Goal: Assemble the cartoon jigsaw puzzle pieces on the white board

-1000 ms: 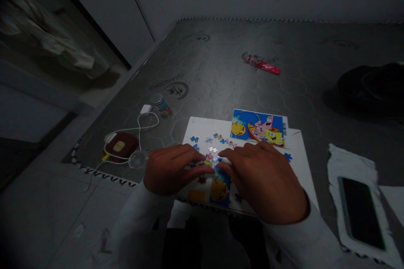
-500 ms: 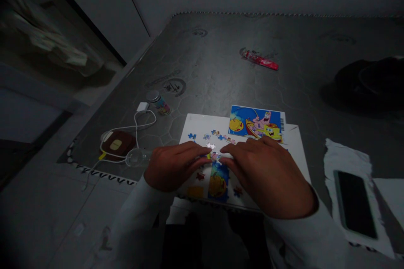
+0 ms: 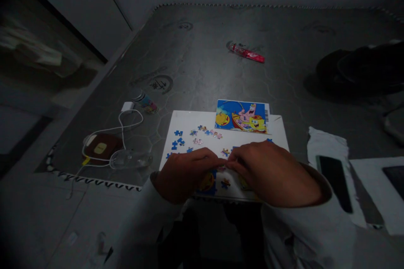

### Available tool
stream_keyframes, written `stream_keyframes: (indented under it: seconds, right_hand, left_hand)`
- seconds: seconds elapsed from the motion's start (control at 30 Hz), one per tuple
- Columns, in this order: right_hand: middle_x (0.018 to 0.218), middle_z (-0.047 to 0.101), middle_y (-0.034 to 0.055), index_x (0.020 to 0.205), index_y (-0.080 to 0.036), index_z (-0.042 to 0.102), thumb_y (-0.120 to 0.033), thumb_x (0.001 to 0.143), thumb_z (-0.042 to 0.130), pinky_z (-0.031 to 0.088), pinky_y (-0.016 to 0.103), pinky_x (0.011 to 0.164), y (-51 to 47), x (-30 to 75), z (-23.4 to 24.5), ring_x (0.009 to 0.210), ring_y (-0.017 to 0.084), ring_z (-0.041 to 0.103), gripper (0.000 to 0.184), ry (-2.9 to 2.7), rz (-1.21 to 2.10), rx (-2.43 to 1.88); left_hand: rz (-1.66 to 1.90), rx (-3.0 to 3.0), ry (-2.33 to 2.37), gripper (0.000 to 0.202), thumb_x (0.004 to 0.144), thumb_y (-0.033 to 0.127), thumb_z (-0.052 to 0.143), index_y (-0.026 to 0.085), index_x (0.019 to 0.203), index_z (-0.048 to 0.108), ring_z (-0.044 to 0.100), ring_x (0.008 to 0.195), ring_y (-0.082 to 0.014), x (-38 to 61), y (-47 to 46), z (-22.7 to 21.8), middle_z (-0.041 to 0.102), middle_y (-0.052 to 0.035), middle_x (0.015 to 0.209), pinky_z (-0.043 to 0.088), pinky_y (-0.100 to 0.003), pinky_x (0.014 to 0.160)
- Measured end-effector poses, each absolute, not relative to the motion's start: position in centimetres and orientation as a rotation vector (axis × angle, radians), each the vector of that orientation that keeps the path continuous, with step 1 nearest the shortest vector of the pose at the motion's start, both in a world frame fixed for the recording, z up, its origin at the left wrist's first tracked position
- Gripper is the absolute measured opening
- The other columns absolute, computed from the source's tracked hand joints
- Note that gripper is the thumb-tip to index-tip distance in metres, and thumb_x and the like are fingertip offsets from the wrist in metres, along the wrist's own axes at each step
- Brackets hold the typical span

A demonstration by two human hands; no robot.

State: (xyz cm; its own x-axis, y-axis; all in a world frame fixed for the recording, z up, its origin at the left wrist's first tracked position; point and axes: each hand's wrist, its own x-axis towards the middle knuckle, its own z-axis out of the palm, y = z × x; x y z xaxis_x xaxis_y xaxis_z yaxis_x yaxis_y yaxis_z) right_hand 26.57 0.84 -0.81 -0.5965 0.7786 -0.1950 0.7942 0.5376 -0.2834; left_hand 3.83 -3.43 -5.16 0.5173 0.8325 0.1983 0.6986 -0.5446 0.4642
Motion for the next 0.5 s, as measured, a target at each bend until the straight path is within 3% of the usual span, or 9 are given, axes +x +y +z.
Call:
stream_keyframes:
  seconds: [0.23, 0.5]
  right_hand:
    - [0.075, 0.076, -0.0016, 0.084, -0.029, 0.077, -0.033, 0.095, 0.061, 0.043, 0.026, 0.054, 0.8, 26.8, -0.6, 0.064, 0.016, 0.069, 0.020, 2.664, -0.533, 1.409]
    - [0.087, 0.079, -0.0016, 0.092, -0.031, 0.077, -0.030, 0.099, 0.055, 0.047, 0.029, 0.063, 1.1, 27.3, -0.8, 0.075, 0.017, 0.072, 0.023, 2.739, -0.576, 1.356]
  left_hand:
    - [0.846, 2.167, 1.170, 0.025, 0.096, 0.017, 0.064, 0.023, 0.120, 0.069, 0.075, 0.093, -0.0161, 5.3, -3.4, -5.5, 0.079, -0.0012, 0.106, 0.060, -0.027, 0.079]
    - [0.771, 1.884, 1.352, 0.040, 0.086, 0.016, 0.077, 0.020, 0.121, 0.060, 0.075, 0.072, -0.0128, 6.2, -3.1, -5.2, 0.080, 0.0037, 0.092, 0.052, -0.021, 0.057]
